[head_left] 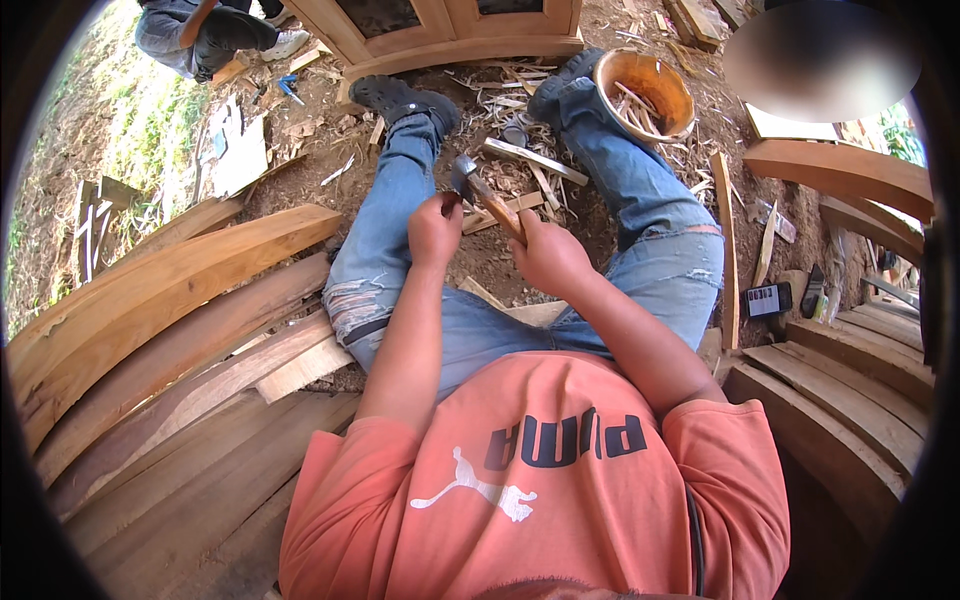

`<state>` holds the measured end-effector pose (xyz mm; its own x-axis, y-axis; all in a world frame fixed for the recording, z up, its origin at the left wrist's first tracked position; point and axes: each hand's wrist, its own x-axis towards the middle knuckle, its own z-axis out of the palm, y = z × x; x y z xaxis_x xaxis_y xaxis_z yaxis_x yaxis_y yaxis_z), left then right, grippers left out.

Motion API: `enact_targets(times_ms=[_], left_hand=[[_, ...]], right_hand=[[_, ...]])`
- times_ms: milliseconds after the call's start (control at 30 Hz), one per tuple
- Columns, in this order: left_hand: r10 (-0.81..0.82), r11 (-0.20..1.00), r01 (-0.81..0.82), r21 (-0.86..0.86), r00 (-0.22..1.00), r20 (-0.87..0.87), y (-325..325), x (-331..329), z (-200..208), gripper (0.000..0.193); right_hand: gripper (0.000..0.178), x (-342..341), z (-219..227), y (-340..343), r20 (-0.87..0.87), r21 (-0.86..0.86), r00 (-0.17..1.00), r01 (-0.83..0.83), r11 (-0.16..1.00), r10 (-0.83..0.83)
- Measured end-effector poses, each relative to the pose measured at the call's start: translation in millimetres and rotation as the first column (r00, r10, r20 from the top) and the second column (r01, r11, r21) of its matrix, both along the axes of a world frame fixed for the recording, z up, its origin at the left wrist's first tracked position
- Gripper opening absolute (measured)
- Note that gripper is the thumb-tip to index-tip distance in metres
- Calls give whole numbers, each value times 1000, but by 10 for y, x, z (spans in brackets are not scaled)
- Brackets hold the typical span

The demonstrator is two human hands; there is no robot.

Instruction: The person sits on the ground and uses a hammer to tap a small wooden stick, then switches to a curved blade to shave and shape the stick. The person continues to refine the stick's edges and surface while seated.

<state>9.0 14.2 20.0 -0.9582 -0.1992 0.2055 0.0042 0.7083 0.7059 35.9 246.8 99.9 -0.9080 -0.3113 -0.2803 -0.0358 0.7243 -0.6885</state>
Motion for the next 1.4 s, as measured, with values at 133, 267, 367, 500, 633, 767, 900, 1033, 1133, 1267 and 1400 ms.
enact_targets(times_ms=[133, 267, 367, 500, 633, 767, 900, 1033, 1133, 1267, 1400], left_hand=[[-34, 999, 34, -3, 999, 10, 5, -45, -30, 13], [1, 1000, -1, 11, 1000, -1, 28, -98, -33, 14], [-7, 999, 6, 42, 1000, 22, -16, -8, -114, 14], [12, 1000, -12, -9, 1000, -8, 19, -43, -61, 13], [-24, 1000, 24, 5, 1000, -13, 10, -88, -44, 12], [8, 1000, -8, 8, 1000, -15, 39, -67, -73, 12], [-8, 1000, 8, -10, 999, -34, 21, -82, -86, 12], [8, 1000, -8, 11, 1000, -8, -11, -58, -99, 13], [8, 1000, -8, -12, 1000, 1, -11, -61, -148, 13], [-1, 1000, 1, -21, 1000, -13, -35, -86, -166, 13], [-4, 999, 3, -39, 999, -33, -4, -85, -142, 13]], right_hand=[[29, -4, -83, 27, 12, 19, 1000, 27, 999, -28], [30, 11, -131, 19, 4, 5, 1000, 18, 1000, -18], [30, 117, -164, 8, 7, 5, 1000, 29, 1000, -29], [30, 28, -249, 26, -7, 7, 1000, 26, 1000, -26], [30, 66, -248, 38, -2, 7, 1000, 31, 999, -31], [30, 72, -195, 32, -62, -46, 996, 59, 997, -62], [29, 51, -150, 14, -42, -34, 997, 58, 998, -59], [28, 23, -137, -17, -13, -5, 999, 33, 999, -33], [28, 25, -139, -31, -29, -31, 998, 46, 998, -47], [29, 6, -187, -47, -15, 3, 1000, 18, 1000, -18], [30, 4, -173, -54, -13, -17, 999, 34, 999, -34]])
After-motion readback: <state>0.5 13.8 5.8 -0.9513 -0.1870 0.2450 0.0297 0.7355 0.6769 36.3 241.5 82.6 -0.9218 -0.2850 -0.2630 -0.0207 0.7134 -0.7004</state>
